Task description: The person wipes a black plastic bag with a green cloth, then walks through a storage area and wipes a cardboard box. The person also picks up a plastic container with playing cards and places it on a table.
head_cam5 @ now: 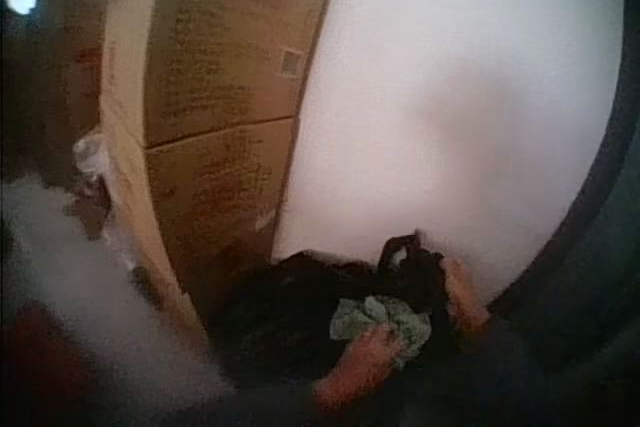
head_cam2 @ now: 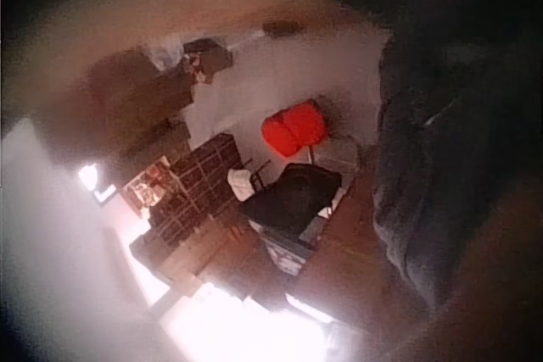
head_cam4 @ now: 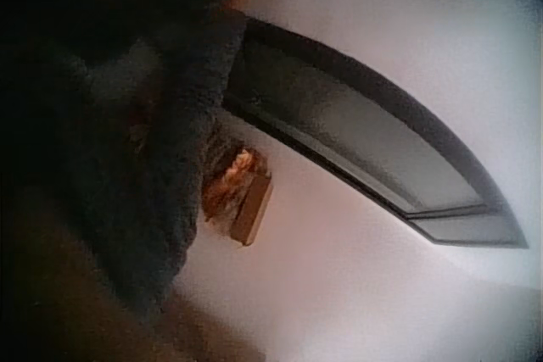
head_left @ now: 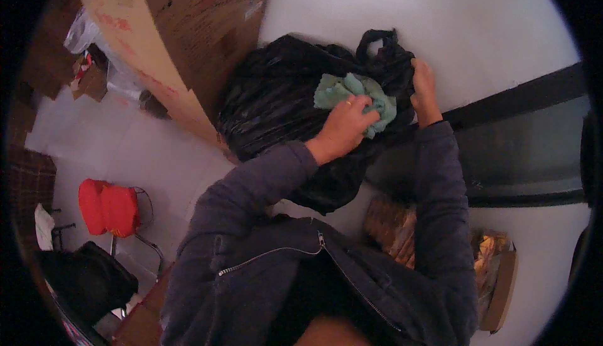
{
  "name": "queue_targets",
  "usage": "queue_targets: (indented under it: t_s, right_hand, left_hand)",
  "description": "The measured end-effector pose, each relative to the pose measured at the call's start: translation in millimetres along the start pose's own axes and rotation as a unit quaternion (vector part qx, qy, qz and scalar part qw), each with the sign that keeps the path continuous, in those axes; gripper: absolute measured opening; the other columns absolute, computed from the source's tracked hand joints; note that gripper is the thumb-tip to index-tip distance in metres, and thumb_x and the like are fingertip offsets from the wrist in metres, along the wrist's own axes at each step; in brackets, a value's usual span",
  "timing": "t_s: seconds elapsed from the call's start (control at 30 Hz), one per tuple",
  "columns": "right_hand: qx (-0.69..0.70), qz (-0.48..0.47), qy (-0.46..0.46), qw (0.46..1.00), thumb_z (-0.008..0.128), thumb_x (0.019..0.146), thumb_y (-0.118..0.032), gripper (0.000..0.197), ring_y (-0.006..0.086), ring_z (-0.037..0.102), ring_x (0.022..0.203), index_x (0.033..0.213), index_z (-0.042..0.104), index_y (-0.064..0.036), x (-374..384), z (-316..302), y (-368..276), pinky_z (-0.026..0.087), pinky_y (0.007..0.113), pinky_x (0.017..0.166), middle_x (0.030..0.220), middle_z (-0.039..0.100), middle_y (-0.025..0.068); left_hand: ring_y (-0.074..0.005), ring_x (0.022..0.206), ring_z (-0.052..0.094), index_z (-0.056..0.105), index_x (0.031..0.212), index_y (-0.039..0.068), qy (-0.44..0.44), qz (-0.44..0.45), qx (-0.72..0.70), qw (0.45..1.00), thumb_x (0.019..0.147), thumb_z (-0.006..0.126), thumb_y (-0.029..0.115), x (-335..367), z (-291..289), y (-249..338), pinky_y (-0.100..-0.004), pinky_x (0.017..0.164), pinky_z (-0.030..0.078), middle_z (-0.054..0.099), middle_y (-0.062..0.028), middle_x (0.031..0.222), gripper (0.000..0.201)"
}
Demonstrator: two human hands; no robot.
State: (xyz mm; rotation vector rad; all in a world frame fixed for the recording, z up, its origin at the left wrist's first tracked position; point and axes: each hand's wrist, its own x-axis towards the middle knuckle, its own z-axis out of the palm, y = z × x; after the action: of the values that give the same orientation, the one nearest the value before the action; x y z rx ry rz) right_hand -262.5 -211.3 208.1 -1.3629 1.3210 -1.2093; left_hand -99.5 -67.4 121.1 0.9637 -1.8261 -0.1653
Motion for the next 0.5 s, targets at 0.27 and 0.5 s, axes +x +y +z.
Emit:
queue_targets:
  t_s: [0.27,0.5]
  right_hand:
    - [-0.002,-0.007,-0.021,1.000,0.050,0.083,-0.019,0.018,0.0123,0.049,0.070,0.083,0.055,-0.0014,7,-4,8,0.043,0.029,0.061,0.077,0.053,0.0022]
    - [0.019,0.032,-0.058,0.998,0.053,0.084,-0.022,0.024,0.0152,0.056,0.074,0.090,0.057,0.0015,4,-8,-5,0.046,0.029,0.067,0.084,0.058,0.0058]
  left_hand:
    - [-0.0347,0.095,0.050,0.058,0.094,0.011,0.030,-0.097,0.190,0.977,0.064,0.056,0.001,-82,-8,-59,-0.0417,0.076,0.043,0.051,-0.0140,0.102,0.032]
    - [-0.0351,0.095,0.050,0.059,0.099,0.010,-0.001,-0.324,0.292,0.900,0.064,0.058,-0.001,-166,-64,-84,-0.0432,0.074,0.044,0.050,-0.0138,0.098,0.036]
